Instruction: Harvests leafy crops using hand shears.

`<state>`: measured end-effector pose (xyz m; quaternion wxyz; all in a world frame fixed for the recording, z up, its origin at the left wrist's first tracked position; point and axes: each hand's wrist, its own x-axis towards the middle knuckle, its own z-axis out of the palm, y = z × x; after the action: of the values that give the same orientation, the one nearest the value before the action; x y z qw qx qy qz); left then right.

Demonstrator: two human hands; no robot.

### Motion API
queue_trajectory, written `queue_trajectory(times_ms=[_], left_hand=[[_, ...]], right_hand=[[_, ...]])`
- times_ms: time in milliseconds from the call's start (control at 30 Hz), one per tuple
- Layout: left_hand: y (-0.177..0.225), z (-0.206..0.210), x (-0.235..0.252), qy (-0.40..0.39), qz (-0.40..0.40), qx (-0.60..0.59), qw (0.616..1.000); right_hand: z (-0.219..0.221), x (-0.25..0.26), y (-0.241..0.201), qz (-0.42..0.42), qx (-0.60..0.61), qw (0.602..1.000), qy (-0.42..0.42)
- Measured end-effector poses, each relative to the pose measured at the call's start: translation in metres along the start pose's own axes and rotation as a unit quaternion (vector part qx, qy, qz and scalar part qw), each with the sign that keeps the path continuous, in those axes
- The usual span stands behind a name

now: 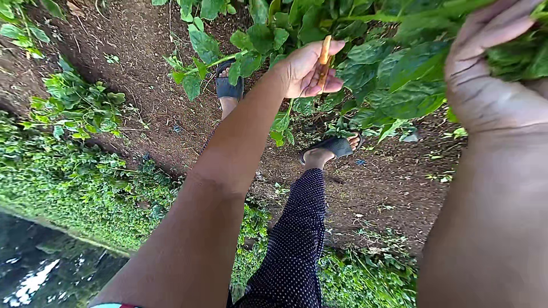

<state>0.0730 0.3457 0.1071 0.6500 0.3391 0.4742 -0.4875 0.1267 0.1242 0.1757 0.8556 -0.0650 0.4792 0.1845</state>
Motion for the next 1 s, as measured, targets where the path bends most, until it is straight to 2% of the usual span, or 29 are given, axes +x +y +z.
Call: queue_trajectory(times_ms=[100, 333, 467, 567, 667, 700, 767, 800, 867, 933, 1000], left_hand=[[0.002, 0.006, 0.006, 0.002, 0.003, -0.024, 1.000], [-0.006, 0.009, -0.001, 0.042, 0.000, -0.001, 0.999], [-0.018, 0.000, -0.013, 0.004, -0.033, 0.094, 0.995], [-0.038, -0.020, -0.059, -0.022, -0.048, 0.165, 0.985], [-0.057, -0.069, -0.129, -0.066, 0.032, 0.211, 0.975], [-0.058, -0.090, -0.152, -0.057, 0.066, 0.206, 0.975], [-0.054, -0.136, -0.187, 0.020, 0.131, 0.176, 0.975], [-0.047, -0.160, -0.196, 0.088, 0.154, 0.156, 0.972], [-0.020, -0.202, -0.197, 0.243, 0.169, 0.126, 0.947], [0.010, -0.252, -0.179, 0.358, 0.176, 0.097, 0.912], [0.035, -0.304, -0.152, 0.434, 0.183, 0.092, 0.878]], right_hand=[[0.005, -0.013, 0.008, -0.021, -0.080, 0.995, 0.059], [-0.016, -0.028, 0.014, -0.001, -0.180, 0.981, 0.078], [-0.037, -0.052, 0.007, 0.021, -0.178, 0.984, -0.005], [-0.046, -0.096, 0.008, 0.050, -0.105, 0.992, -0.048], [-0.047, -0.149, 0.010, 0.103, -0.011, 0.991, -0.083], [-0.047, -0.163, 0.012, 0.119, -0.011, 0.987, -0.108], [-0.039, -0.181, 0.025, 0.120, -0.072, 0.982, -0.128], [-0.031, -0.184, 0.038, 0.111, -0.117, 0.982, -0.096], [0.003, -0.173, 0.088, 0.063, -0.261, 0.962, 0.048], [0.037, -0.156, 0.132, 0.039, -0.450, 0.884, 0.117], [0.054, -0.138, 0.161, 0.040, -0.587, 0.796, 0.143]])
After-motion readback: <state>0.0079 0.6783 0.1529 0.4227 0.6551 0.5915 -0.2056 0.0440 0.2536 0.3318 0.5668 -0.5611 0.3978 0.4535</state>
